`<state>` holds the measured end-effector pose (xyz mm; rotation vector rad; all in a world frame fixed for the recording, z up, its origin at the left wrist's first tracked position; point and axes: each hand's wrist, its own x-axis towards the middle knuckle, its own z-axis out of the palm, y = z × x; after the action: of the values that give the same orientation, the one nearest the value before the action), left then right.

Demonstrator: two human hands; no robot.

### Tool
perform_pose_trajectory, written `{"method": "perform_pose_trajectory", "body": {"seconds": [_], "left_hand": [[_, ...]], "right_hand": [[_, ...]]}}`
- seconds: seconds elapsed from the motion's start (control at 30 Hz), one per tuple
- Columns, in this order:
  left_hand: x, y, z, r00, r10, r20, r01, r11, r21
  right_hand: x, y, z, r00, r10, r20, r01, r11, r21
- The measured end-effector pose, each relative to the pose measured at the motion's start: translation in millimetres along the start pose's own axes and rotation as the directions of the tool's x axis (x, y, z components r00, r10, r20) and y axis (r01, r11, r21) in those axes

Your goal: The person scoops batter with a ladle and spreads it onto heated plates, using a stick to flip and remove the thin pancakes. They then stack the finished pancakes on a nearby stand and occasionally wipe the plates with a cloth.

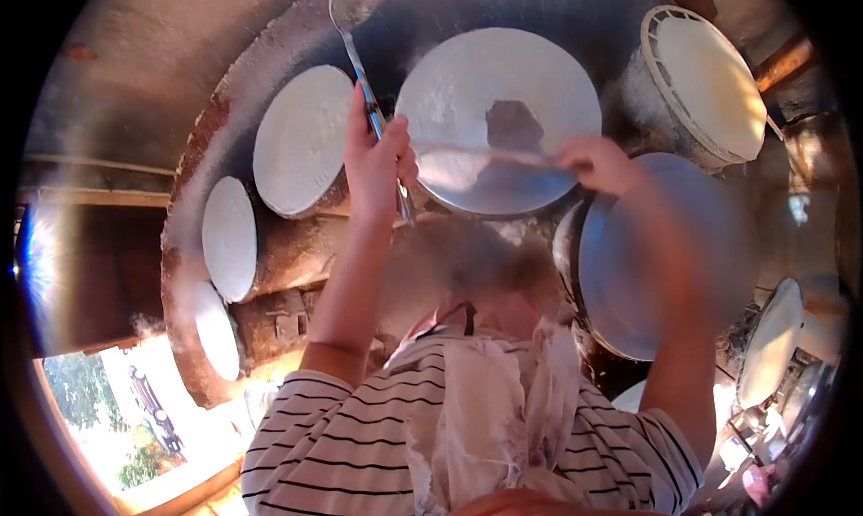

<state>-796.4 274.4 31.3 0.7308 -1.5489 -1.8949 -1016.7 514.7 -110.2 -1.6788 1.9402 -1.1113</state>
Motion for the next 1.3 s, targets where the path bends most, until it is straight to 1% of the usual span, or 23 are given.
{"method": "perform_pose_trajectory", "body": {"seconds": [0.03, 0.1, 0.13, 0.17, 0.2, 0.23, 0.3, 0.33, 0.37, 0.4, 0.47, 0.5, 0.53, 0.6, 0.67, 0.7, 0.8, 0.87, 0.97, 1.07, 1.1, 1.2, 1.3], "left_hand": [[-4.8, 6.0, -7.0, 1.000, -0.005, 0.022, 0.005, 1.000, -0.025], [-17.7, 14.7, -47.0, 0.998, 0.036, 0.045, -0.037, 0.999, 0.037], [-17.3, 16.3, -64.8, 0.996, 0.073, 0.052, -0.075, 0.996, 0.048], [-17.5, 23.3, -77.0, 0.992, 0.116, 0.041, -0.119, 0.988, 0.099], [-21.1, 31.2, -88.0, 0.993, 0.104, 0.053, -0.107, 0.992, 0.067], [-22.1, 37.0, -96.5, 0.994, 0.090, 0.067, -0.092, 0.995, 0.027], [-20.4, 41.6, -116.2, 0.986, 0.115, 0.124, -0.107, 0.992, -0.070], [-23.7, 41.2, -128.3, 0.985, 0.108, 0.138, -0.099, 0.992, -0.077], [-29.0, 43.6, -146.1, 0.982, 0.098, 0.162, -0.088, 0.994, -0.069], [-28.5, 48.8, -162.5, 0.976, 0.090, 0.199, -0.079, 0.995, -0.062], [-31.9, 58.4, -188.3, 0.974, 0.098, 0.203, -0.084, 0.993, -0.077], [-35.7, 63.8, -206.4, 0.974, 0.086, 0.211, -0.073, 0.995, -0.072], [-38.4, 68.6, -220.7, 0.969, 0.089, 0.229, -0.074, 0.995, -0.072], [-43.5, 70.4, -255.5, 0.967, 0.083, 0.241, -0.063, 0.994, -0.090], [-38.2, 75.7, -266.1, 0.960, 0.103, 0.260, -0.071, 0.989, -0.128], [-38.0, 76.6, -264.2, 0.965, 0.117, 0.233, -0.103, 0.992, -0.073], [-32.0, 69.6, -266.8, 0.948, 0.093, 0.303, -0.049, 0.988, -0.147], [-30.6, 62.5, -263.2, 0.944, 0.069, 0.324, -0.028, 0.991, -0.130], [-33.0, 64.5, -265.3, 0.929, 0.019, 0.370, 0.008, 0.997, -0.071], [-36.4, 68.7, -259.0, 0.928, 0.031, 0.371, -0.015, 0.999, -0.046], [-36.9, 68.2, -258.4, 0.926, 0.041, 0.375, -0.027, 0.999, -0.042], [-32.9, 64.5, -252.0, 0.912, 0.045, 0.407, -0.037, 0.999, -0.028], [-28.5, 58.0, -235.2, 0.884, 0.023, 0.466, -0.004, 0.999, -0.042]], "right_hand": [[-16.3, -14.7, -0.4, 1.000, -0.013, 0.002, 0.013, 0.997, -0.079], [-70.6, -50.8, 1.2, 0.992, 0.072, -0.101, -0.090, 0.978, -0.188], [-87.5, -70.8, 29.9, 0.926, 0.245, -0.287, -0.202, 0.964, 0.171], [-86.0, -94.7, 58.3, 0.839, 0.433, -0.330, -0.277, 0.861, 0.426], [-59.9, -121.8, 91.6, 0.764, 0.600, -0.236, -0.336, 0.683, 0.649], [-22.8, -148.6, 128.7, 0.714, 0.691, -0.113, -0.346, 0.488, 0.801], [65.6, -171.8, 216.7, 0.659, 0.752, -0.013, -0.270, 0.253, 0.929], [109.1, -162.8, 263.2, 0.607, 0.793, -0.049, -0.210, 0.220, 0.953], [143.3, -144.3, 304.4, 0.609, 0.787, -0.100, -0.095, 0.198, 0.976], [176.8, -129.4, 329.5, 0.602, 0.781, -0.165, 0.031, 0.183, 0.983], [201.4, -129.9, 354.3, 0.517, 0.781, -0.350, 0.169, 0.308, 0.936], [199.2, -144.6, 363.2, 0.425, 0.868, -0.256, 0.135, 0.219, 0.966], [192.9, -150.3, 363.7, 0.428, 0.864, -0.266, 0.187, 0.203, 0.961], [159.0, -180.9, 379.9, 0.399, 0.884, -0.244, 0.131, 0.209, 0.969], [127.6, -211.6, 378.1, 0.296, 0.923, -0.248, 0.192, 0.196, 0.961], [113.7, -220.8, 379.1, 0.246, 0.939, -0.241, 0.219, 0.188, 0.957], [81.3, -227.8, 381.7, 0.219, 0.937, -0.273, 0.327, 0.193, 0.925], [78.4, -223.4, 375.9, 0.180, 0.929, -0.325, 0.357, 0.246, 0.901], [91.5, -217.1, 351.6, 0.070, 0.927, -0.369, 0.445, 0.302, 0.843], [110.2, -213.7, 348.7, -0.027, 0.908, -0.418, 0.140, 0.417, 0.898], [99.8, -222.3, 359.2, 0.203, 0.847, -0.491, 0.007, 0.500, 0.866], [51.8, -240.7, 371.8, 0.162, 0.940, -0.299, 0.156, 0.275, 0.949], [4.0, -233.0, 310.9, 0.037, 0.936, -0.350, -0.082, 0.352, 0.932]]}}
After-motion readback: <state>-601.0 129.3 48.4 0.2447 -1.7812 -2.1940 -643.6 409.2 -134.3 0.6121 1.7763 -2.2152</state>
